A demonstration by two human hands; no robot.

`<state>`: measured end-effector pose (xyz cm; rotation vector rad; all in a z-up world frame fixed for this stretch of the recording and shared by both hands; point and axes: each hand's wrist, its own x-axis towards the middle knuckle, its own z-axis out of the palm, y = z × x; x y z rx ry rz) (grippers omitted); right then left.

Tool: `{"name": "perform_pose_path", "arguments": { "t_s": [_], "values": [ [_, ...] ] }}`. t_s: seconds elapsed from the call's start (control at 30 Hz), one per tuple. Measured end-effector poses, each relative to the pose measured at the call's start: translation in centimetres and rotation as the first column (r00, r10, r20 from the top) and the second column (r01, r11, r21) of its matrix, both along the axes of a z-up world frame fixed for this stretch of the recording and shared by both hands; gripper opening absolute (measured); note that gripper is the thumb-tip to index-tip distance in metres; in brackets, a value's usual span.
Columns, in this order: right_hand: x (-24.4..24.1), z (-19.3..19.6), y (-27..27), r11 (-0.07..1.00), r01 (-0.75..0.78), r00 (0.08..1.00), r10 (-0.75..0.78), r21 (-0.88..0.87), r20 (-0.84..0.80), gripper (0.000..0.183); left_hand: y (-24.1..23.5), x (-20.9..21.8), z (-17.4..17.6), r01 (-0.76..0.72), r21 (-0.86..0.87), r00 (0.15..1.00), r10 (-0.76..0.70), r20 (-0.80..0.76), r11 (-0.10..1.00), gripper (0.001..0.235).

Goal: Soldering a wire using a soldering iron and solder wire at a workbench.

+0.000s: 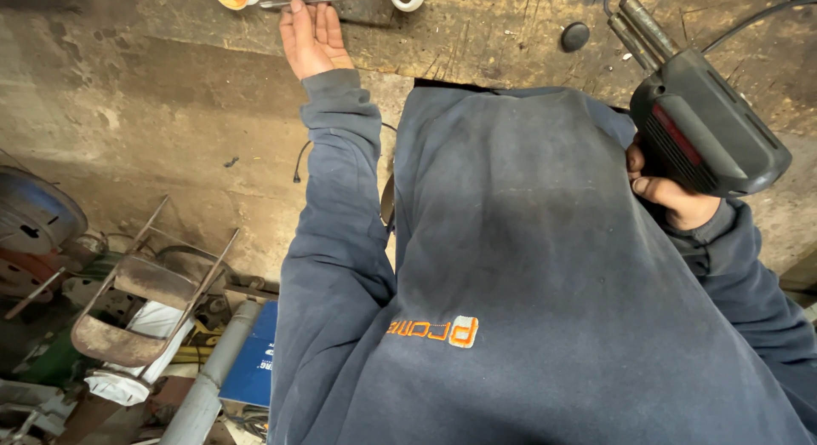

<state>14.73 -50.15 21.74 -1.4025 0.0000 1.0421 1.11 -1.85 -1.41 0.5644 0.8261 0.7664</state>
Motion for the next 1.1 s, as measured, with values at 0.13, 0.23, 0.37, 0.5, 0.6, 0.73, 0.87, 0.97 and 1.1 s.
{"name": "perform_pose_path", "arguments": {
  "t_s": [0.13,0.23,0.37,0.5,0.6,0.73,0.87,0.97,1.1],
  "values": [
    [0.0,0.2,0.1,1.000,0.000,1.000,0.000,0.006,0.010,0.052,0.4,-0.4,-0.2,-0.027,-0.011,0.999,0.026,-0.028,1.000,0.023],
    [0.0,-0.3,-0.5,1.000,-0.023,1.000,0.023,-0.007,0.018,0.050,0.0,-0.3,0.4,-0.012,0.008,0.999,0.012,-0.030,1.000,0.025],
    [-0.2,-0.6,-0.7,0.999,-0.039,0.999,0.039,0.010,0.009,0.043,0.1,-0.4,0.1,-0.018,-0.012,0.993,0.016,-0.121,1.000,0.033],
    [-0.2,-0.2,0.2,1.000,-0.001,1.000,0.000,0.023,0.018,0.055,0.4,-0.4,-0.3,-0.030,-0.036,0.965,0.020,-0.261,0.999,0.040],
    [-0.3,0.0,0.1,1.000,0.008,1.000,-0.008,0.015,0.004,0.056,0.1,-0.1,0.7,-0.007,-0.053,0.960,-0.008,-0.280,0.999,0.044],
    [-0.1,0.4,0.6,1.000,0.009,1.000,-0.009,-0.001,-0.007,0.058,-0.2,0.6,2.3,-0.019,-0.104,0.961,-0.010,-0.275,0.994,0.051],
    [-0.1,0.2,0.2,1.000,-0.008,1.000,0.008,-0.004,0.012,0.053,0.0,-0.2,1.5,-0.005,-0.129,0.964,-0.030,-0.265,0.992,0.056],
    [-0.2,-0.3,-0.4,0.998,-0.003,0.999,0.000,-0.063,-0.035,0.052,-0.1,-0.8,1.3,-0.024,-0.123,0.953,-0.015,-0.303,0.992,0.054],
    [-0.2,-0.9,-1.4,0.996,-0.046,0.999,0.046,-0.076,-0.006,0.034,-2.2,-1.6,0.5,0.110,-0.087,0.922,-0.134,-0.363,0.990,0.040]
  ]
}}
